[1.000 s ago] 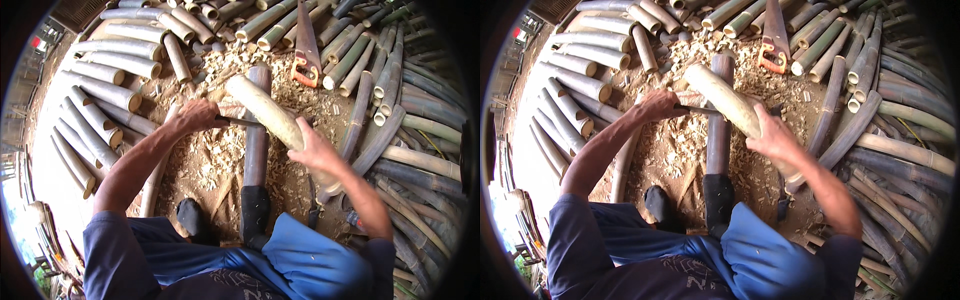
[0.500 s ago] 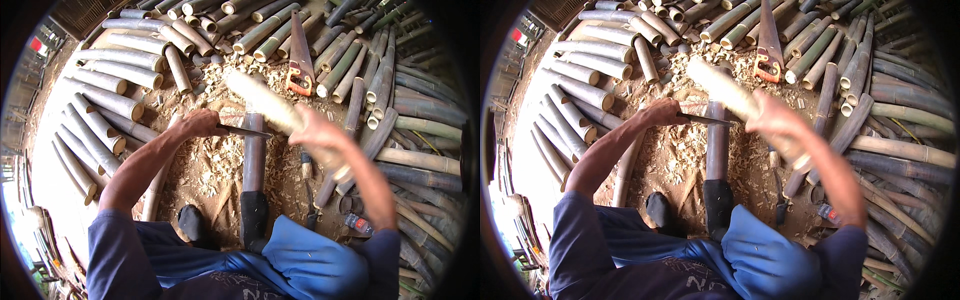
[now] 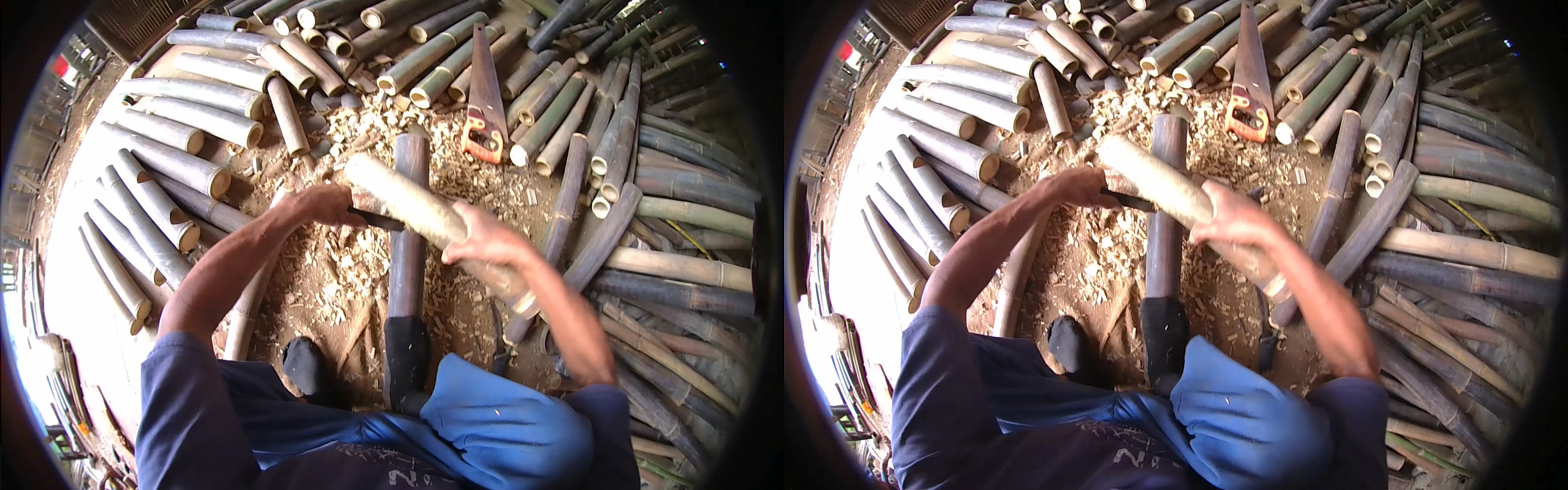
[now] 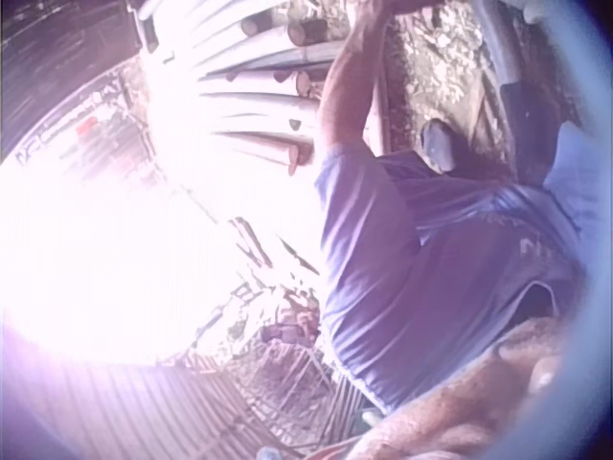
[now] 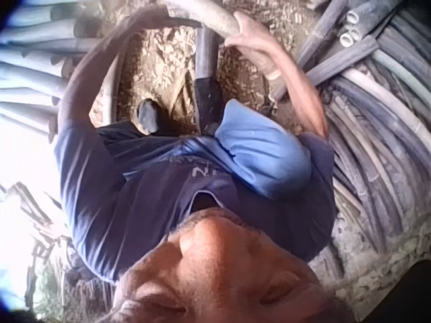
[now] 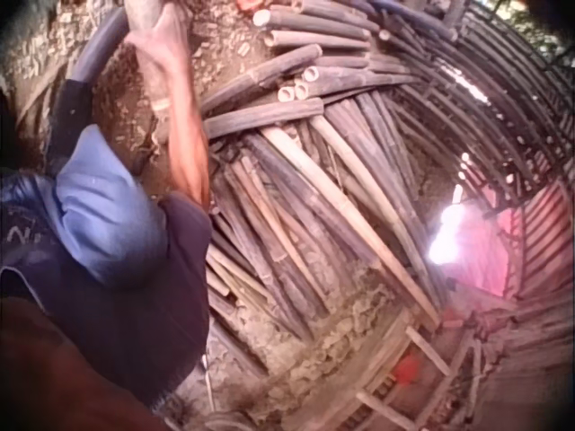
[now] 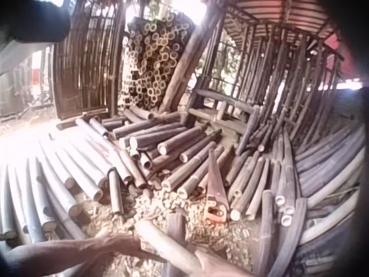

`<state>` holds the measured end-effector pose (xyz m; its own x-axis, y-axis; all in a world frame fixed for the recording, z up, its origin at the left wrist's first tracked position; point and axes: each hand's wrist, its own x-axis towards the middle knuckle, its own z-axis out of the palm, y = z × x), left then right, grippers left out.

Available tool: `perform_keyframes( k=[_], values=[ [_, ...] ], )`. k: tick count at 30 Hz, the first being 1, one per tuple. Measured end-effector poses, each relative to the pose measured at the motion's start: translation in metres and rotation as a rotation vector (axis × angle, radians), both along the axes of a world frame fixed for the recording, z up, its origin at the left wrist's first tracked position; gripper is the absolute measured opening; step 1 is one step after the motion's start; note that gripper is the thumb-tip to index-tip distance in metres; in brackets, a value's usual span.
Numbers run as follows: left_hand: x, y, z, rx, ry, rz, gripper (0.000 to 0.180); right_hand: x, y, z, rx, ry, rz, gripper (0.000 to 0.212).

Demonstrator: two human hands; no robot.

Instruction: The person uses a knife to carve and shape a hole in a bamboo pole while sitting on a large pile of bamboo, then handles and compares several other poles, and later uses a saw on a bamboo piece.

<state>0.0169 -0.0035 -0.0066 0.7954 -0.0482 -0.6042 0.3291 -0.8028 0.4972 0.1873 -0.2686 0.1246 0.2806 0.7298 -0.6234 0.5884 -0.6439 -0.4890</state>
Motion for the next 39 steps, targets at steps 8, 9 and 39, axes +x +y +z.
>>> perform_keyframes(
  k=[8, 9, 39],
  values=[
    [0.026, 0.023, 0.015, -0.142, 0.24, -0.02, 0.027, 0.014, -0.028, 0.057, 0.598, 0.483, -0.492, 0.085],
    [0.034, 0.022, 0.025, -0.119, 0.224, -0.029, 0.026, 0.014, -0.037, 0.058, 0.593, 0.536, -0.552, 0.081],
    [-0.109, -0.095, 0.017, 0.266, -0.363, 0.211, 0.03, -0.031, -0.125, -0.019, 0.405, 0.526, -0.891, 0.058]
  ],
)
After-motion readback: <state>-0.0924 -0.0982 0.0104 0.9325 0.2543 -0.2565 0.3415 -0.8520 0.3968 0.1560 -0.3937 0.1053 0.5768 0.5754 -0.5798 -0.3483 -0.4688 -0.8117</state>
